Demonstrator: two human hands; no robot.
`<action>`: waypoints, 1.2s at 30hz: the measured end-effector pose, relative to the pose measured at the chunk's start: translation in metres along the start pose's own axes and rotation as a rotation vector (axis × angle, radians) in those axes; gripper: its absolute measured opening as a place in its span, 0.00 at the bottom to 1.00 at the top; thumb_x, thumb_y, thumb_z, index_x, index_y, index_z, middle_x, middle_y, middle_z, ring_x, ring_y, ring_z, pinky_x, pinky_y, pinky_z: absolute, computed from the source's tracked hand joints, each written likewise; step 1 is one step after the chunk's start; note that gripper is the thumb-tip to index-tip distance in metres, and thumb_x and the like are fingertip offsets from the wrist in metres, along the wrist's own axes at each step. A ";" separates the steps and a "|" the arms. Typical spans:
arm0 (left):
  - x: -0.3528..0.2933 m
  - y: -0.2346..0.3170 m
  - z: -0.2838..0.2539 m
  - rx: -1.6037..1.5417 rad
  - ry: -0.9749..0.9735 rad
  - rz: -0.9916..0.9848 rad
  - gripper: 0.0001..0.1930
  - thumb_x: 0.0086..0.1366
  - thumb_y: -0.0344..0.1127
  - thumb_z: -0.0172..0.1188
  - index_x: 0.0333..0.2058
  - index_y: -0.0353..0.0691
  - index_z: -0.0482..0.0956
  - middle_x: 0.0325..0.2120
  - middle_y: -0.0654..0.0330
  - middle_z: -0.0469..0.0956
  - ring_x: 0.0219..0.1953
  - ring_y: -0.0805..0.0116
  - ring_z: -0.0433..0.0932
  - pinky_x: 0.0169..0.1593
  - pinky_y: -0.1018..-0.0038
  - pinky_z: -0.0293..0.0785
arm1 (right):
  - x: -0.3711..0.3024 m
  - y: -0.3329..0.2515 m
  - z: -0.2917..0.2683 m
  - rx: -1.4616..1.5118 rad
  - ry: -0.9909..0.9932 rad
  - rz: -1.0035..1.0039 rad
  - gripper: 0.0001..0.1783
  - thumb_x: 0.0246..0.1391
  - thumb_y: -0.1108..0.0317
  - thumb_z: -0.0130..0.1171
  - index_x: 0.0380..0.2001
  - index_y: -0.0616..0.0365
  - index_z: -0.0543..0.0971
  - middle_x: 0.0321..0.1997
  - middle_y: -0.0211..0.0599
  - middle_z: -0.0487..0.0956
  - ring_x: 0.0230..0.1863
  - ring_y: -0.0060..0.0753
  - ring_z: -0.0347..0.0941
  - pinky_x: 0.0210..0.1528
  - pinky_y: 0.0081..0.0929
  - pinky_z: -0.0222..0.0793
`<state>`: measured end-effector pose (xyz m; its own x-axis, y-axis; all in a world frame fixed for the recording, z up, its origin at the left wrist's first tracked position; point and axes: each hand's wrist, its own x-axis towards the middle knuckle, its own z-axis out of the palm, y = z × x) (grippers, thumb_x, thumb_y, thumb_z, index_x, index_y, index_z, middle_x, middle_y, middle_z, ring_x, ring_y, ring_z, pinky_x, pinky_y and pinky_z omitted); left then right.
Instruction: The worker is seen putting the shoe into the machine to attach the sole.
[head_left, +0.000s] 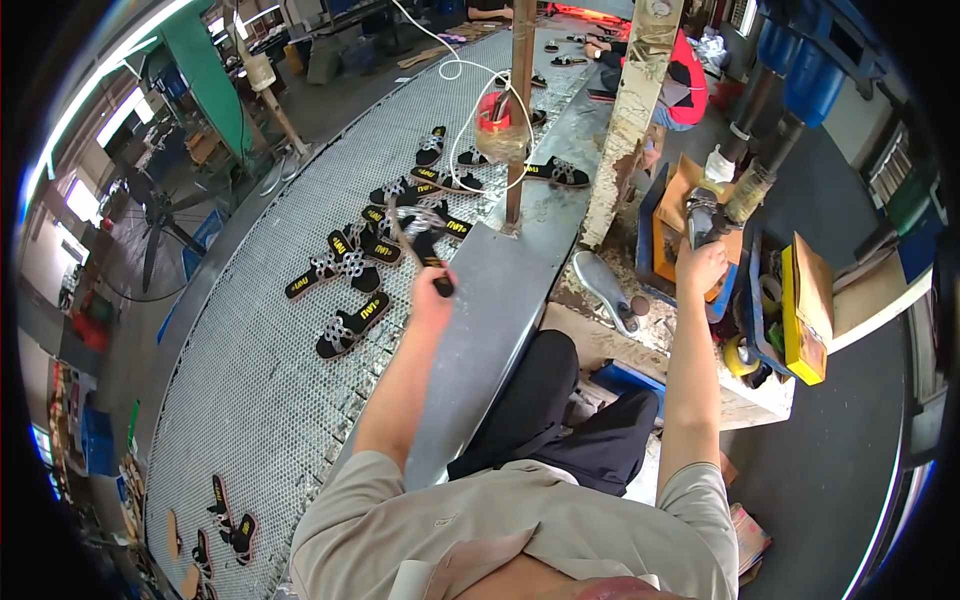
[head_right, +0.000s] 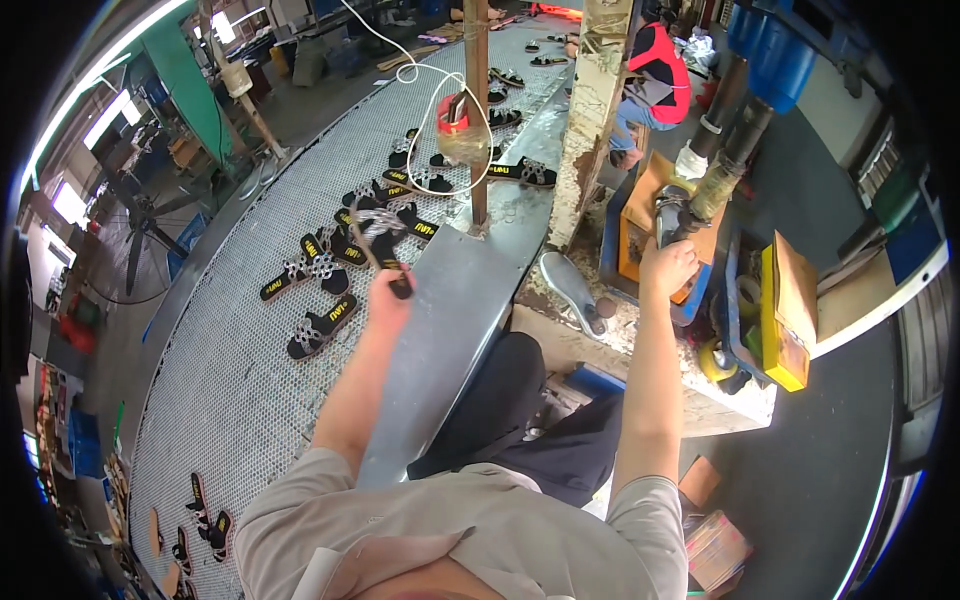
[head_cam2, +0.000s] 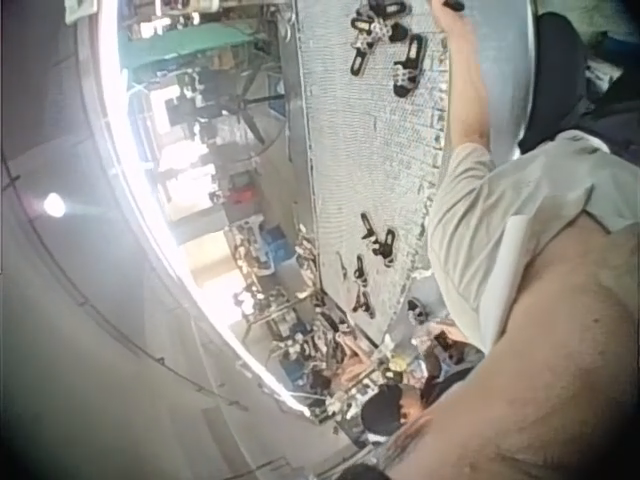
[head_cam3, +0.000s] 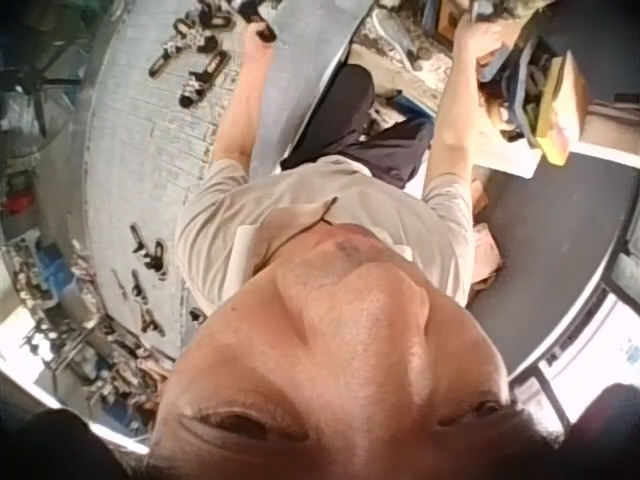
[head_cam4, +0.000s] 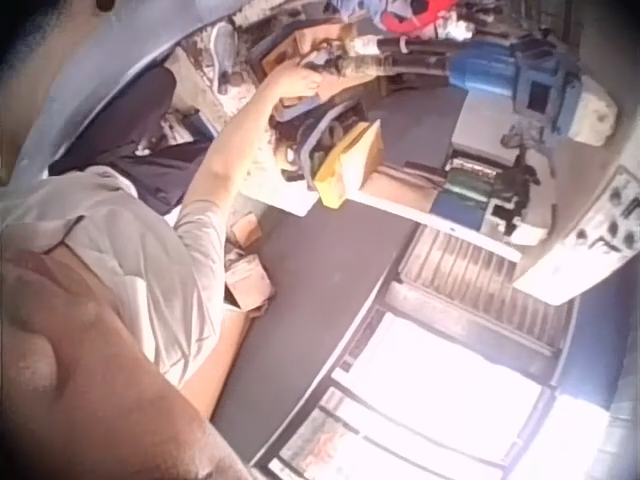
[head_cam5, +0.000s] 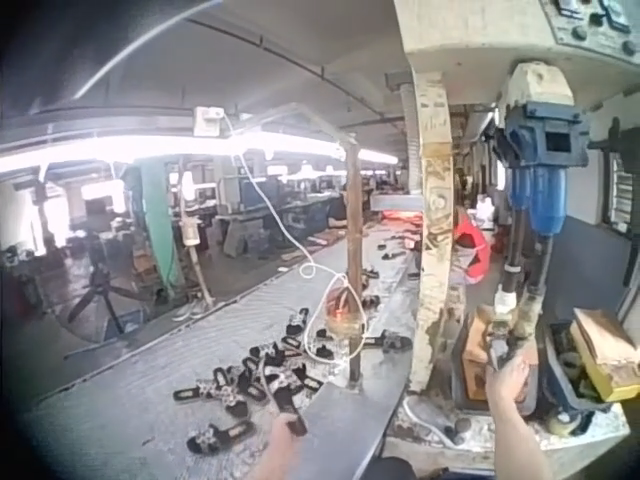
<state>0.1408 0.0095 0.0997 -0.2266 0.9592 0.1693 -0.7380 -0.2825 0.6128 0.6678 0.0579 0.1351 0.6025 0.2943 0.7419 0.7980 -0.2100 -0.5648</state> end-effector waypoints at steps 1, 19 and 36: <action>-0.008 -0.024 0.015 -0.049 -0.005 -0.054 0.08 0.62 0.27 0.60 0.40 0.38 0.77 0.32 0.58 0.79 0.34 0.64 0.79 0.42 0.70 0.80 | -0.002 0.001 0.005 0.054 0.004 0.003 0.31 0.47 0.51 0.76 0.39 0.67 0.74 0.42 0.59 0.82 0.52 0.65 0.76 0.61 0.53 0.68; -0.243 0.013 -0.047 -0.204 0.180 0.277 0.23 0.76 0.55 0.59 0.57 0.43 0.77 0.49 0.61 0.83 0.52 0.63 0.82 0.55 0.63 0.81 | -0.354 -0.167 -0.224 1.210 -1.289 -0.130 0.36 0.49 0.55 0.78 0.53 0.69 0.75 0.48 0.52 0.84 0.47 0.43 0.81 0.53 0.37 0.75; -0.256 -0.049 -0.045 -0.050 0.224 0.078 0.32 0.81 0.64 0.36 0.64 0.45 0.72 0.54 0.59 0.80 0.55 0.62 0.80 0.60 0.61 0.76 | -0.362 -0.140 -0.233 0.985 -1.246 -0.191 0.40 0.49 0.56 0.78 0.58 0.69 0.73 0.52 0.58 0.84 0.53 0.55 0.83 0.56 0.41 0.76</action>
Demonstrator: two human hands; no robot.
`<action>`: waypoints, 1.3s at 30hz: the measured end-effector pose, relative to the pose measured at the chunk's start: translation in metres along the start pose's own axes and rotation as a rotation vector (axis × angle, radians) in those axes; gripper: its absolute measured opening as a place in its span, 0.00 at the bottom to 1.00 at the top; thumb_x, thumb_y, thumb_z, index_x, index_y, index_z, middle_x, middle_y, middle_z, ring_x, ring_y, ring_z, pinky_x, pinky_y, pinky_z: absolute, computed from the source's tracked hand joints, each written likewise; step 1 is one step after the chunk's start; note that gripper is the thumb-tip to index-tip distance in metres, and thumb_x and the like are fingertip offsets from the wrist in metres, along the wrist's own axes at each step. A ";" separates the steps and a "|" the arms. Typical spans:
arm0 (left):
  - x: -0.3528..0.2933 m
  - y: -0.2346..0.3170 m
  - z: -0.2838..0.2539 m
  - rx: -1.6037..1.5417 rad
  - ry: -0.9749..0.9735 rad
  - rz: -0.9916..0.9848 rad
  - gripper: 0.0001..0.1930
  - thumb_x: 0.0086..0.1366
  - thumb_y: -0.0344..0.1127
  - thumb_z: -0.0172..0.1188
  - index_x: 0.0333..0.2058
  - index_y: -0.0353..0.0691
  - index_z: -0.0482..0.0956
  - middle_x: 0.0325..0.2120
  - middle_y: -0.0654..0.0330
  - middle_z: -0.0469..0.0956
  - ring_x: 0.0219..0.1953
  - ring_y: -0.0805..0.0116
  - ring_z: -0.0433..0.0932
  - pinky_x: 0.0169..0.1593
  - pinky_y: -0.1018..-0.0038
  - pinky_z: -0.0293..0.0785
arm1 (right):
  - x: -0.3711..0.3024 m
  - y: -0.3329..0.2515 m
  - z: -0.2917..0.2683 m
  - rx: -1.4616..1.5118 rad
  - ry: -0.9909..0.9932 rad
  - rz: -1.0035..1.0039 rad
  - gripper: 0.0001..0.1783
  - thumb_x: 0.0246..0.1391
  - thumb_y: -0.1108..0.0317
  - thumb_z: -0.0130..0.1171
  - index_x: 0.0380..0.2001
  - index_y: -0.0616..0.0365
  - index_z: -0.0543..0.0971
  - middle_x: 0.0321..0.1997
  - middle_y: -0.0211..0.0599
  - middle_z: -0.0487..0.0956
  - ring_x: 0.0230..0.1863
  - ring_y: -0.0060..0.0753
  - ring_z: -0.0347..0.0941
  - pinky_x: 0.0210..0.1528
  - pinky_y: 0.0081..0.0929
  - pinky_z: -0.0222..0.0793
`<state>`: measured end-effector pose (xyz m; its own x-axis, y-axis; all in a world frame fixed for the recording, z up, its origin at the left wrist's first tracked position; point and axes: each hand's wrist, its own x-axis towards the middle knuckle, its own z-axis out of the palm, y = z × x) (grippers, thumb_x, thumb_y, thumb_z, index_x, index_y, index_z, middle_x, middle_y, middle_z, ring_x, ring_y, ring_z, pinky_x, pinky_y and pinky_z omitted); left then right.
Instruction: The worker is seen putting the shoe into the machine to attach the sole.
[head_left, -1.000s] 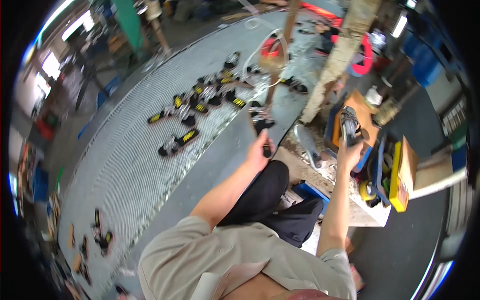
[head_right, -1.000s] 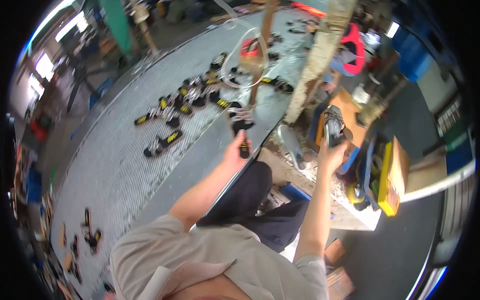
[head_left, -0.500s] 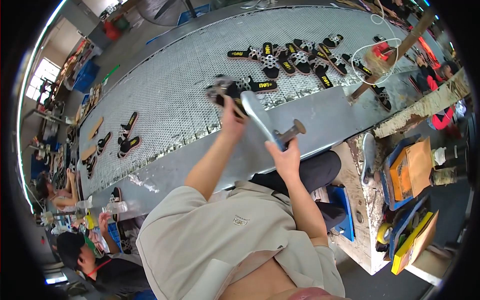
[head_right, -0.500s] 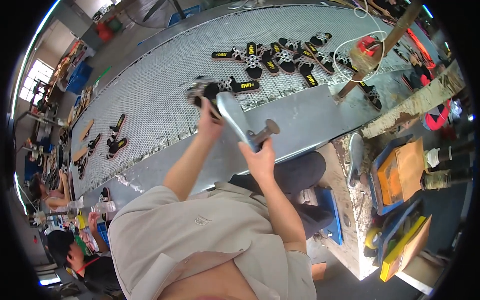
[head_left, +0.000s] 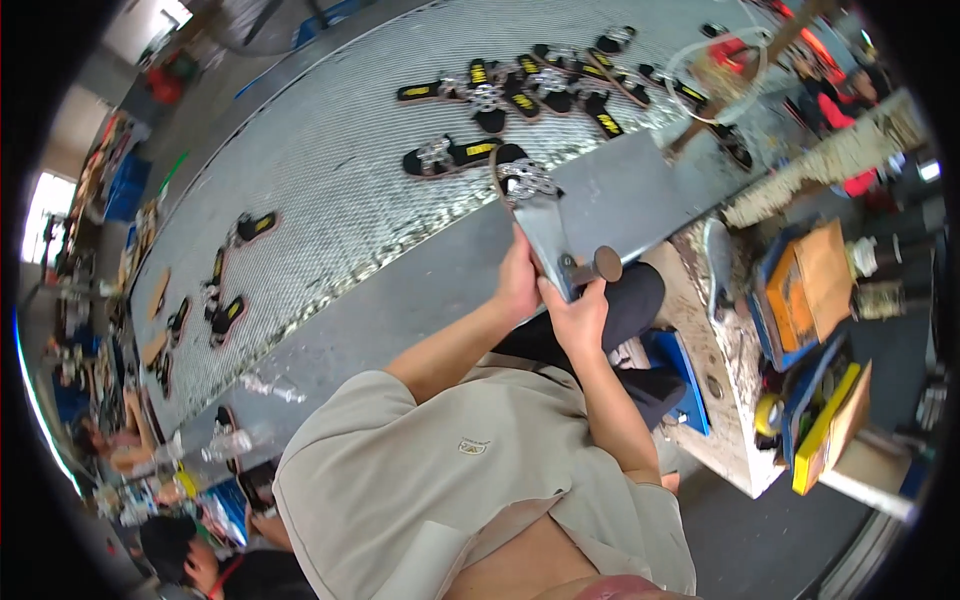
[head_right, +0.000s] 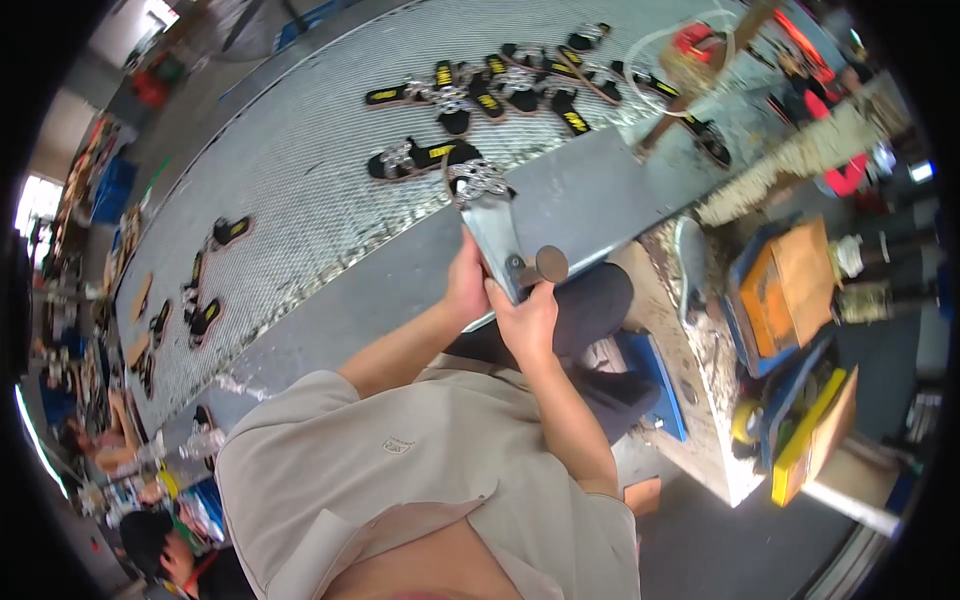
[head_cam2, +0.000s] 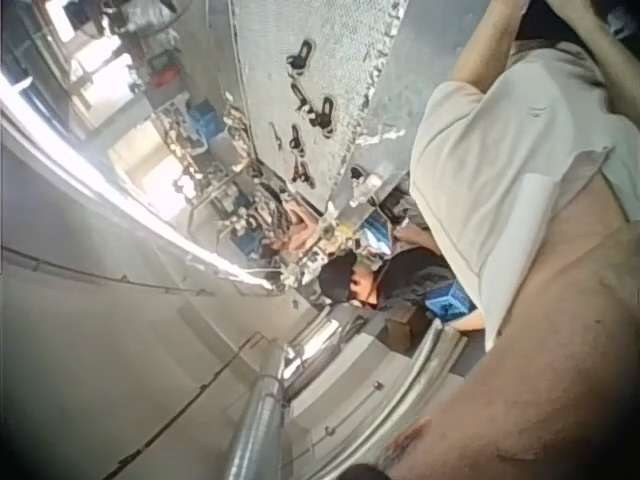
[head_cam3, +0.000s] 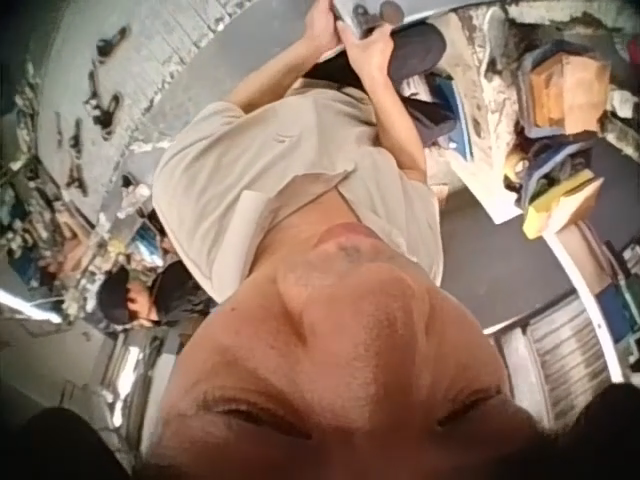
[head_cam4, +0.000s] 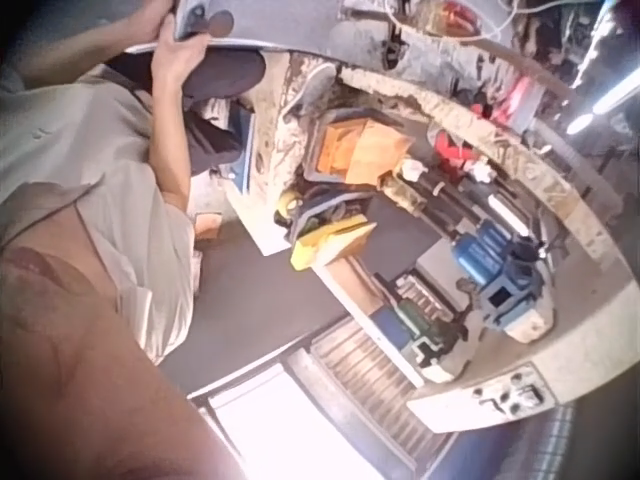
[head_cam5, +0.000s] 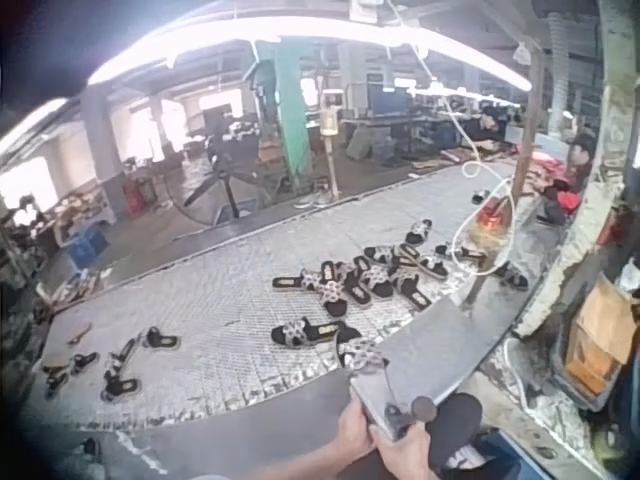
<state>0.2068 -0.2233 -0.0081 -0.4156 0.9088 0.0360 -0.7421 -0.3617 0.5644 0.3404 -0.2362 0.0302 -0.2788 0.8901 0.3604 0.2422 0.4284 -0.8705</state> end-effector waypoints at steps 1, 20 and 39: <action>-0.002 -0.016 0.013 0.019 -0.066 -0.035 0.31 0.81 0.63 0.36 0.63 0.45 0.72 0.54 0.59 0.80 0.55 0.63 0.80 0.61 0.61 0.76 | 0.012 0.005 -0.004 -0.021 0.056 0.019 0.41 0.49 0.55 0.78 0.58 0.69 0.72 0.53 0.60 0.83 0.55 0.57 0.82 0.58 0.42 0.76; 0.098 -0.021 0.010 0.642 -0.129 -0.239 0.35 0.80 0.63 0.43 0.65 0.34 0.71 0.53 0.49 0.79 0.56 0.58 0.78 0.57 0.61 0.75 | 0.171 0.135 -0.339 -0.739 1.256 -0.097 0.26 0.48 0.62 0.73 0.40 0.71 0.73 0.40 0.59 0.78 0.51 0.65 0.73 0.62 0.55 0.63; 0.398 0.029 0.159 1.675 -0.410 0.921 0.21 0.76 0.39 0.57 0.60 0.31 0.77 0.52 0.41 0.81 0.55 0.44 0.79 0.60 0.58 0.74 | 0.211 0.120 0.003 -0.592 0.257 -0.158 0.39 0.64 0.50 0.60 0.67 0.70 0.67 0.74 0.67 0.60 0.79 0.73 0.45 0.82 0.59 0.39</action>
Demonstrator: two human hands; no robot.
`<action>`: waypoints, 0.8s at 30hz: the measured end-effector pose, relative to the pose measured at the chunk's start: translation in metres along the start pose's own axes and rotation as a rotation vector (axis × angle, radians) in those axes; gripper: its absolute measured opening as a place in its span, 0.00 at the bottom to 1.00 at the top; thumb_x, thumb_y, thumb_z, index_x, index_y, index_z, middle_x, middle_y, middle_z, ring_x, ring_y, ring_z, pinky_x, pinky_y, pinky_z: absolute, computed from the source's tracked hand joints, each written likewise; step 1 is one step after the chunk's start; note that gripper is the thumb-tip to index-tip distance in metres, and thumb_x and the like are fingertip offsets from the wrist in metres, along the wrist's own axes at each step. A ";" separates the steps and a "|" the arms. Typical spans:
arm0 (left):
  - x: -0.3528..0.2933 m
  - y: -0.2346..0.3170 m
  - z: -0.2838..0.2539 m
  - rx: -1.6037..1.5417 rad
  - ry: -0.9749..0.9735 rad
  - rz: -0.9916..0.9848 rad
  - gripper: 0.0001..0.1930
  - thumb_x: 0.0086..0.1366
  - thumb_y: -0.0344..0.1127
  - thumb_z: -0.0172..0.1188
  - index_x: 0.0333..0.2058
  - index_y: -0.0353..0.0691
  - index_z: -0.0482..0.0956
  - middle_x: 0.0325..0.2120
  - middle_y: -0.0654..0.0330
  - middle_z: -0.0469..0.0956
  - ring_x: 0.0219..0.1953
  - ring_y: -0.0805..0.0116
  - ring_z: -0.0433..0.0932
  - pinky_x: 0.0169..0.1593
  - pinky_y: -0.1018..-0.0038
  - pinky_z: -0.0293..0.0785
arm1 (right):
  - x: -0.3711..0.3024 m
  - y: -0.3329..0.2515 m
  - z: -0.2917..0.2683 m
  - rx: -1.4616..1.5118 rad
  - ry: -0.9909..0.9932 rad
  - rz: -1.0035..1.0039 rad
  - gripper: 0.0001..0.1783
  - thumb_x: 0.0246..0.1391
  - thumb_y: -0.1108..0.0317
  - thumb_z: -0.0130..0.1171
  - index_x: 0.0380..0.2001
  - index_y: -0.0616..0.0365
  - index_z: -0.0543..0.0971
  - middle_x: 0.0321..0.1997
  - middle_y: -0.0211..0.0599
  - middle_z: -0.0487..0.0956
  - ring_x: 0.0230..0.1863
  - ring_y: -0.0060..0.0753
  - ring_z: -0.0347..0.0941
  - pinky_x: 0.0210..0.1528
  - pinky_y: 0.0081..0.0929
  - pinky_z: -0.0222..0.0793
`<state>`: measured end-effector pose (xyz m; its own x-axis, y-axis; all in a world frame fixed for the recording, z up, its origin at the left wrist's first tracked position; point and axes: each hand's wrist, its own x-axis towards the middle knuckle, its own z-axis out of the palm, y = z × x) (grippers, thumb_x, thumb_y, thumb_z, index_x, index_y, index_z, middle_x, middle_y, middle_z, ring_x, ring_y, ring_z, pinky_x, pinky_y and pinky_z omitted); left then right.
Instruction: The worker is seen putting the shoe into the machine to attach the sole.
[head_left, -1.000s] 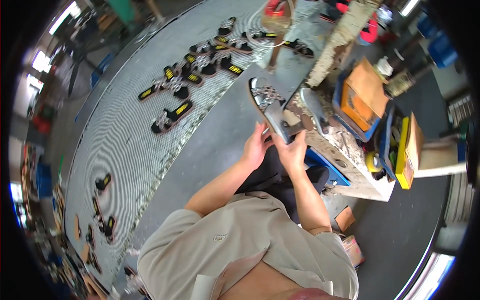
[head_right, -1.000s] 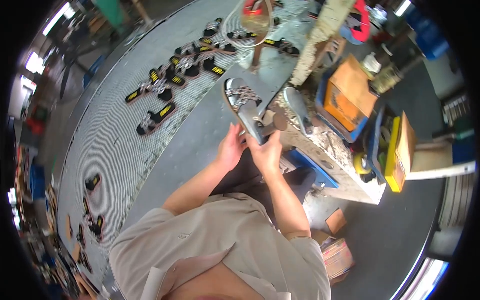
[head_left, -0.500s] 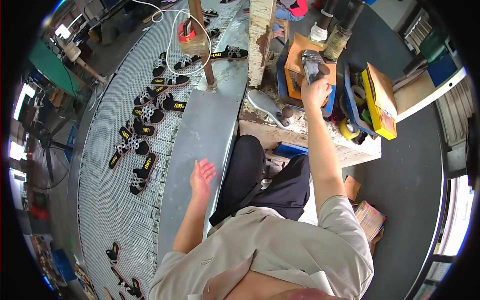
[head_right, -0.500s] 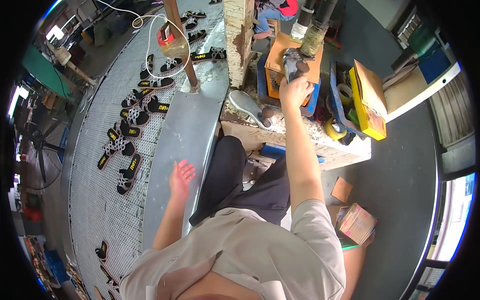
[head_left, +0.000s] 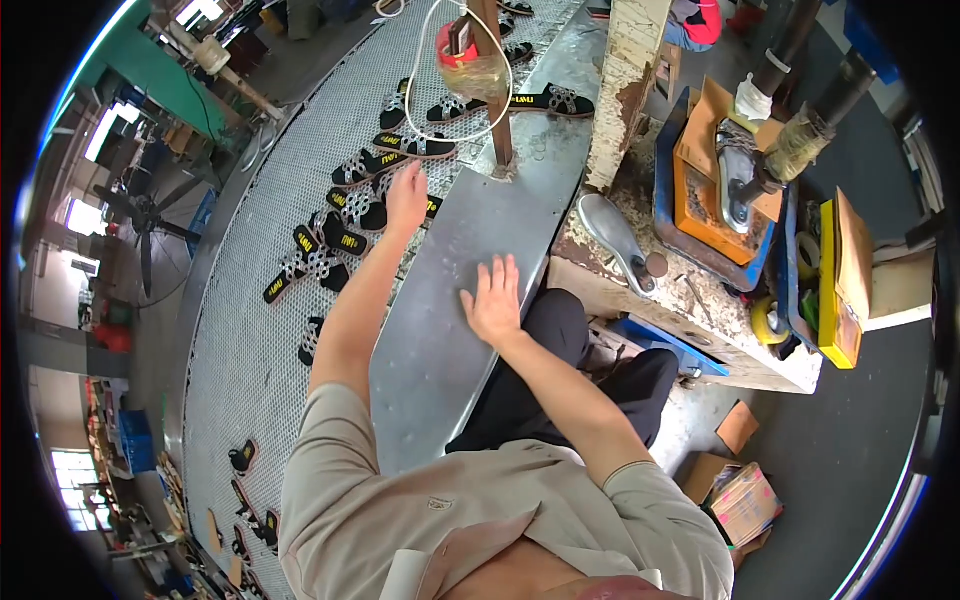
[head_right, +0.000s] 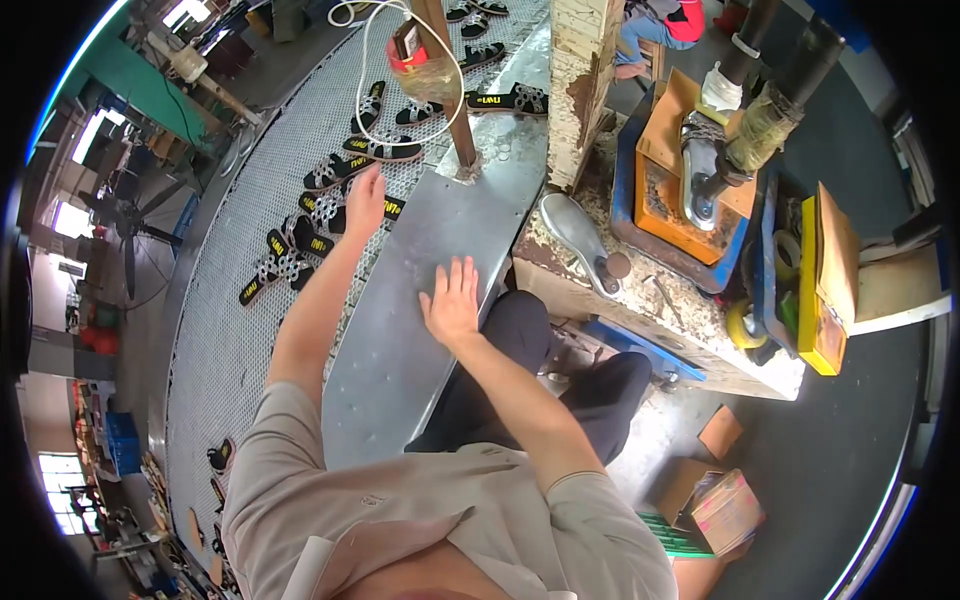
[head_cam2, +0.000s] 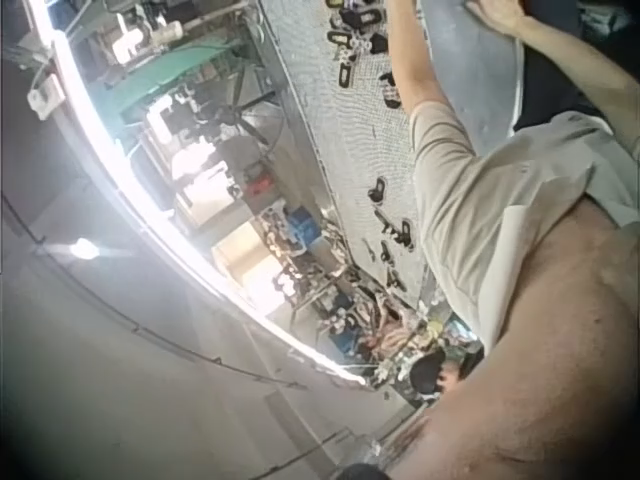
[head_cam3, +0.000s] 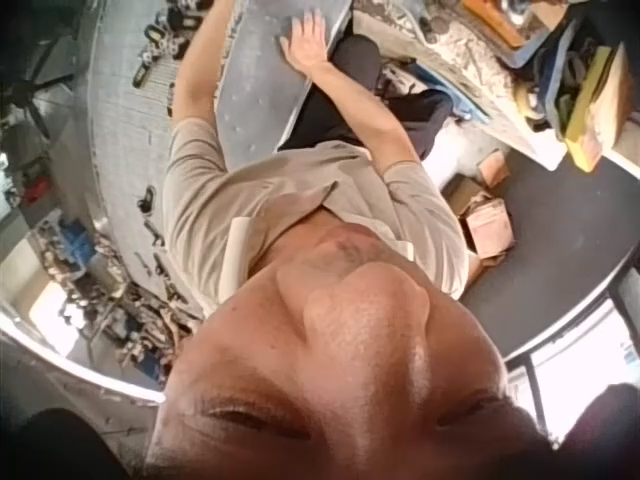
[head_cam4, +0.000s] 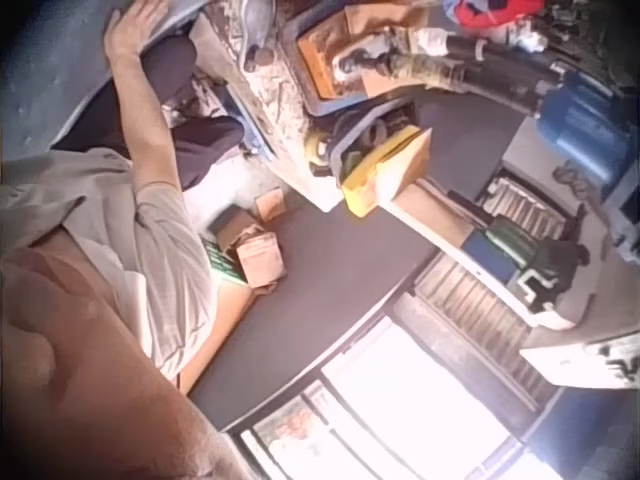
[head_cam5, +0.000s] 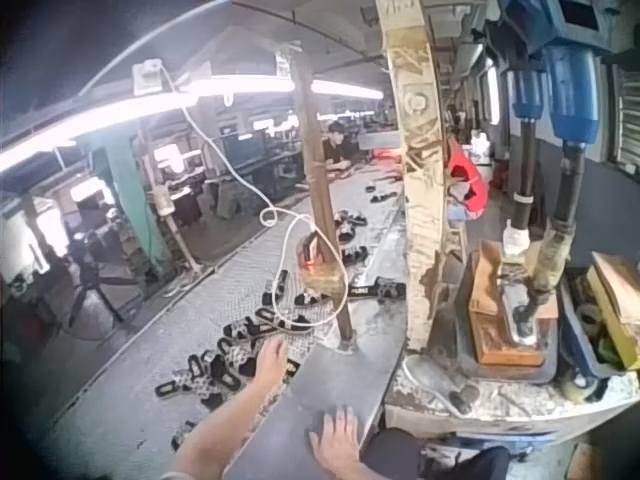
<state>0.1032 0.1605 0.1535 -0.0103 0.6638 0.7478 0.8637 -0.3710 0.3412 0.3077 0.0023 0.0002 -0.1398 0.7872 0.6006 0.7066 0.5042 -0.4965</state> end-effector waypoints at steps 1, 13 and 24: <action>0.029 0.003 0.016 -0.005 -0.046 0.014 0.21 0.75 0.39 0.57 0.60 0.32 0.77 0.54 0.41 0.80 0.56 0.42 0.78 0.61 0.58 0.73 | 0.003 0.001 0.011 -0.027 -0.017 0.025 0.39 0.65 0.49 0.60 0.67 0.70 0.67 0.75 0.68 0.58 0.79 0.73 0.46 0.81 0.59 0.40; 0.262 -0.064 0.261 0.414 -0.609 0.190 0.26 0.73 0.44 0.59 0.65 0.41 0.73 0.60 0.44 0.77 0.62 0.41 0.75 0.62 0.50 0.74 | 0.036 -0.002 0.016 0.011 -0.181 0.093 0.43 0.64 0.46 0.58 0.69 0.71 0.64 0.78 0.69 0.53 0.81 0.71 0.43 0.81 0.64 0.37; 0.226 0.012 0.275 0.512 -0.590 -0.009 0.28 0.61 0.45 0.71 0.56 0.35 0.80 0.46 0.46 0.84 0.53 0.47 0.82 0.58 0.52 0.76 | 0.029 0.010 0.023 -0.166 -0.345 0.080 0.48 0.62 0.41 0.59 0.70 0.72 0.63 0.79 0.70 0.51 0.82 0.72 0.40 0.81 0.65 0.34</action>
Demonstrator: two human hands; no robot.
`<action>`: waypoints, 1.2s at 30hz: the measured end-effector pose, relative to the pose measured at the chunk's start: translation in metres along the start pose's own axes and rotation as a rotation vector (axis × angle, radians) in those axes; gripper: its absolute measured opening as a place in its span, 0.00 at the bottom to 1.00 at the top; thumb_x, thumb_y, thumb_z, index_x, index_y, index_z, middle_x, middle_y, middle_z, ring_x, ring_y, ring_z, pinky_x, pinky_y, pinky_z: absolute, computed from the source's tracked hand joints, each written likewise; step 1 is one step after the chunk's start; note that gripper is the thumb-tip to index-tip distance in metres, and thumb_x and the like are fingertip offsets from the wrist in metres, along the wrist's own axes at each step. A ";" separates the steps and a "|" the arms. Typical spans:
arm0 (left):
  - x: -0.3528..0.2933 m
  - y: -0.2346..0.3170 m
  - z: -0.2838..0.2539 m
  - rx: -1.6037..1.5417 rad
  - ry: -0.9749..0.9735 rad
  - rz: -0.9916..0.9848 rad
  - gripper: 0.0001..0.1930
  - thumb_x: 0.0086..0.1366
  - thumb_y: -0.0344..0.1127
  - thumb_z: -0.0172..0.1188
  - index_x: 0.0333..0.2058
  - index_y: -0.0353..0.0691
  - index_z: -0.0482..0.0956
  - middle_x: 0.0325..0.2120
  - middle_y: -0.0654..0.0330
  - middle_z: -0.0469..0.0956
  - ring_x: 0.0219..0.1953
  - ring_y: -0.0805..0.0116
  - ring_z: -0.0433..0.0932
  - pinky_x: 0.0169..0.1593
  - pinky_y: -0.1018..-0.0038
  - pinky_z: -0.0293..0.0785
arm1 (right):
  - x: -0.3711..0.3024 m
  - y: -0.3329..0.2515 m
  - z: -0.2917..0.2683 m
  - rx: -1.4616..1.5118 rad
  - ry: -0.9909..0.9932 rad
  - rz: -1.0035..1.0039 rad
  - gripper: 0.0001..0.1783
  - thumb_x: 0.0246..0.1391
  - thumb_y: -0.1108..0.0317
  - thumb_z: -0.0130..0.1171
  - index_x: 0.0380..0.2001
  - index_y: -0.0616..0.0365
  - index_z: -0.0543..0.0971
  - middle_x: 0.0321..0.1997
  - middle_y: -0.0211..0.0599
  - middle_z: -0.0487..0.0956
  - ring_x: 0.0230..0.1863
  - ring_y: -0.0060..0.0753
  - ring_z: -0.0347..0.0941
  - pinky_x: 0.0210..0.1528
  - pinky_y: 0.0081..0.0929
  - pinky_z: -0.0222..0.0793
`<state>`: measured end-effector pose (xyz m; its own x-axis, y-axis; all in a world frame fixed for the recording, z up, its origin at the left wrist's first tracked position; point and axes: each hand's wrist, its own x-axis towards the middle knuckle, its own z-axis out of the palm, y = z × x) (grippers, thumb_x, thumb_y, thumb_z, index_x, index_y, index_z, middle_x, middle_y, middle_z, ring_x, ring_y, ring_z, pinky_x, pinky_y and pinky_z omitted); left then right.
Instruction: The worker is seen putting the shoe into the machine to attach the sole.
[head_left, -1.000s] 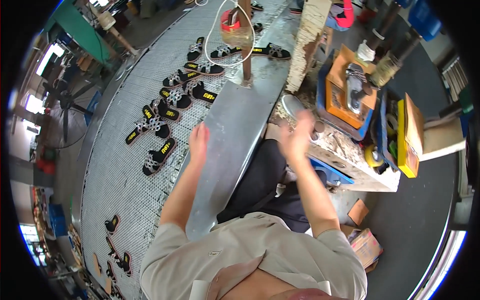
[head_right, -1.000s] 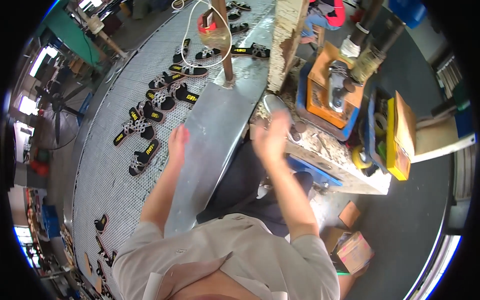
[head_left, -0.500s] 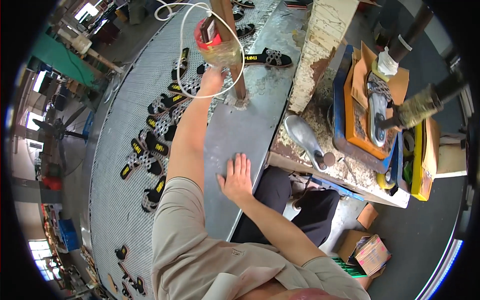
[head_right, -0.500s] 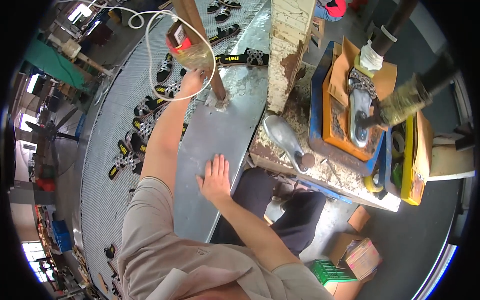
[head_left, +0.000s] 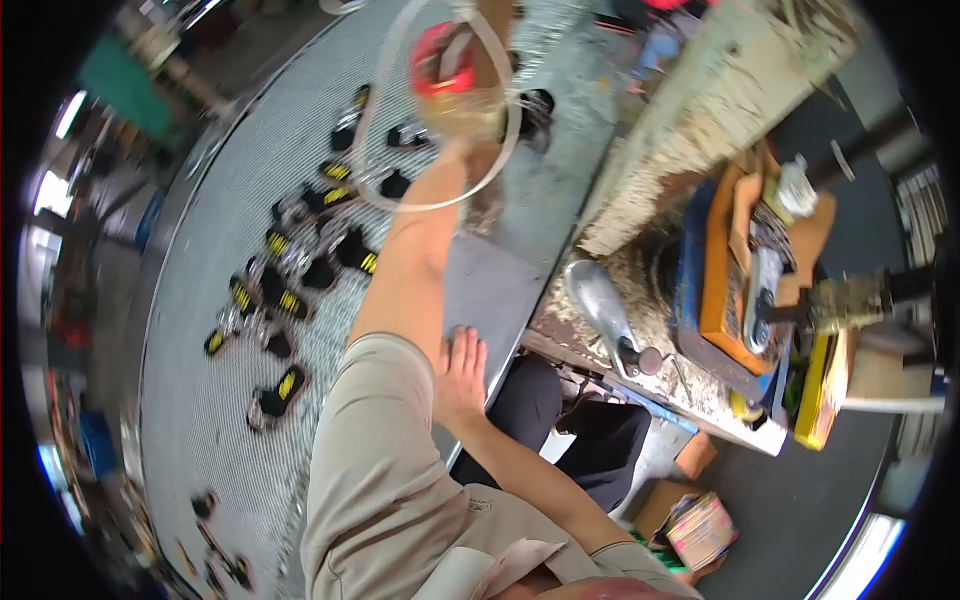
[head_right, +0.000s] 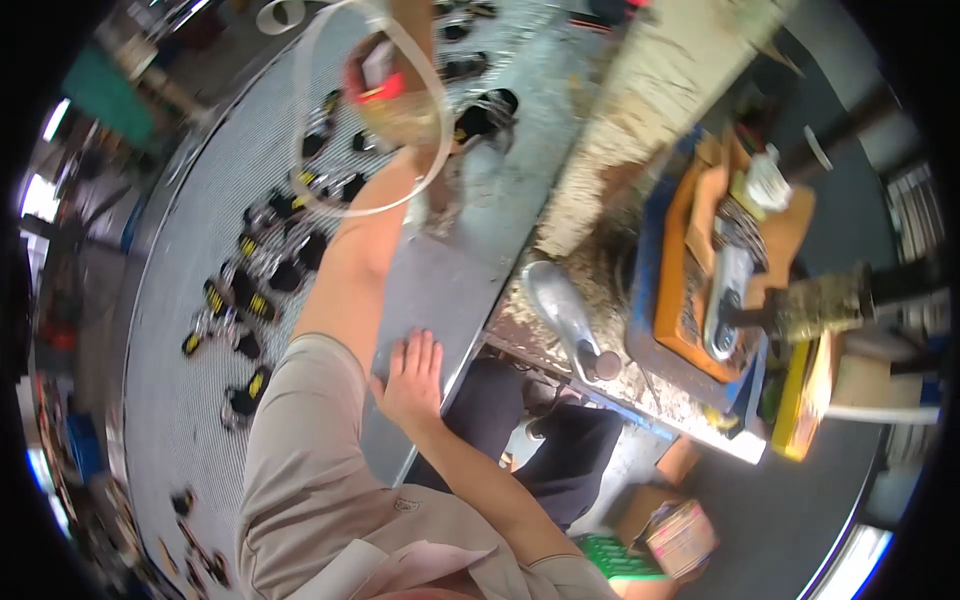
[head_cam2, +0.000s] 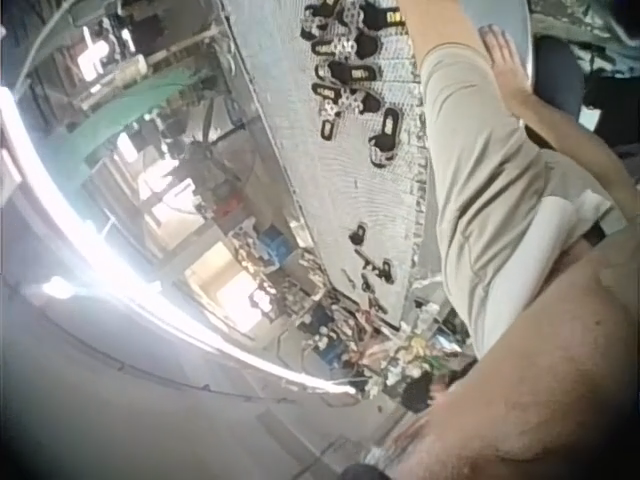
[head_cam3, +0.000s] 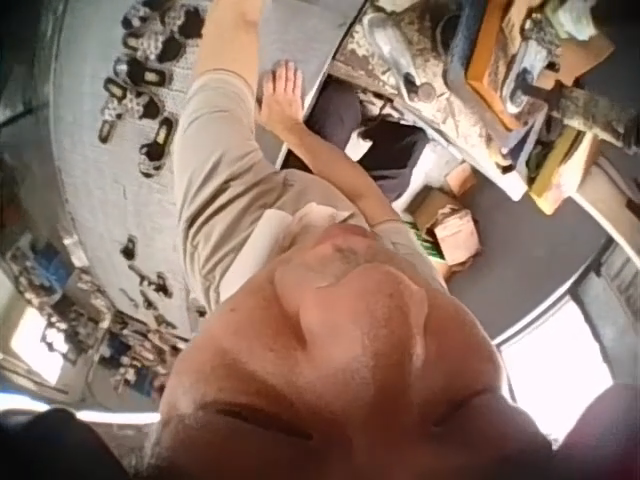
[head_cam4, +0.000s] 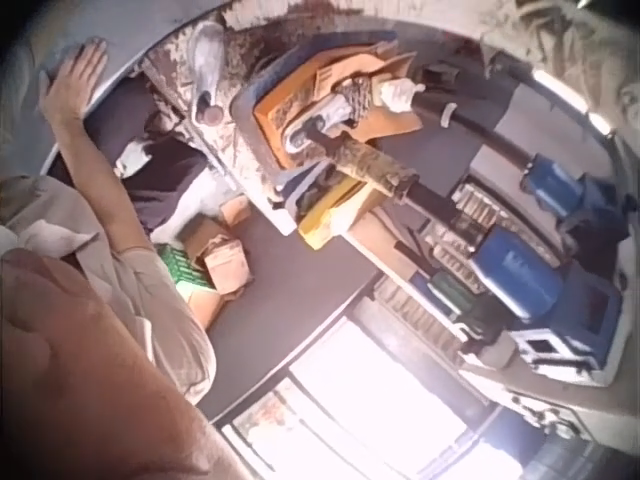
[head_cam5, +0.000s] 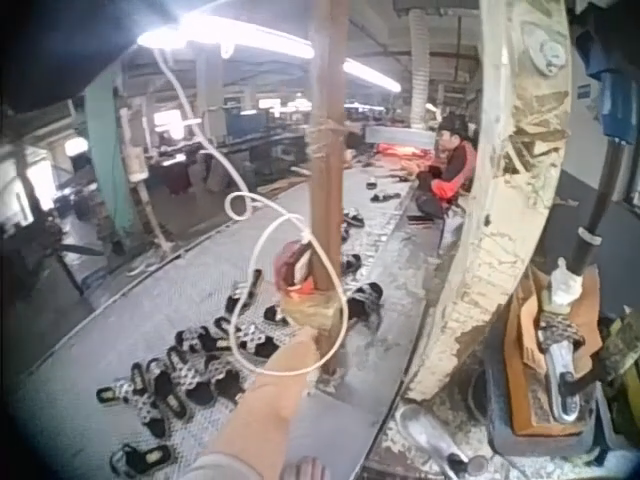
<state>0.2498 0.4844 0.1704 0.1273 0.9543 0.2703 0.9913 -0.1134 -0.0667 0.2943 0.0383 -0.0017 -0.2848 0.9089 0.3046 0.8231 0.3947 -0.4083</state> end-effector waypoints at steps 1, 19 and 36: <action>-0.031 -0.018 -0.014 -0.087 0.161 0.045 0.22 0.62 0.41 0.68 0.50 0.34 0.79 0.44 0.44 0.83 0.51 0.44 0.82 0.56 0.50 0.76 | -0.008 -0.010 -0.001 -0.027 0.049 -0.021 0.48 0.62 0.41 0.59 0.70 0.72 0.63 0.78 0.70 0.52 0.82 0.72 0.40 0.81 0.66 0.34; -0.695 -0.340 -0.056 -0.103 0.219 -1.159 0.24 0.67 0.31 0.52 0.61 0.35 0.72 0.50 0.36 0.82 0.52 0.36 0.82 0.55 0.46 0.78 | -0.068 -0.004 0.007 0.268 0.431 -0.196 0.36 0.64 0.50 0.62 0.62 0.71 0.72 0.73 0.67 0.62 0.77 0.71 0.51 0.79 0.60 0.46; -0.473 -0.208 -0.062 -1.314 0.826 -0.696 0.06 0.61 0.32 0.60 0.34 0.35 0.78 0.27 0.59 0.77 0.31 0.65 0.74 0.38 0.62 0.71 | -0.062 0.265 -0.291 -0.256 1.059 0.508 0.42 0.48 0.47 0.73 0.51 0.77 0.72 0.48 0.63 0.81 0.60 0.62 0.74 0.77 0.58 0.51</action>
<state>-0.0147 0.0399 0.1157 -0.7491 0.5790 0.3220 0.1660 -0.3065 0.9373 0.6728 0.0477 0.1218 0.5467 0.3443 0.7633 0.8323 -0.1236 -0.5403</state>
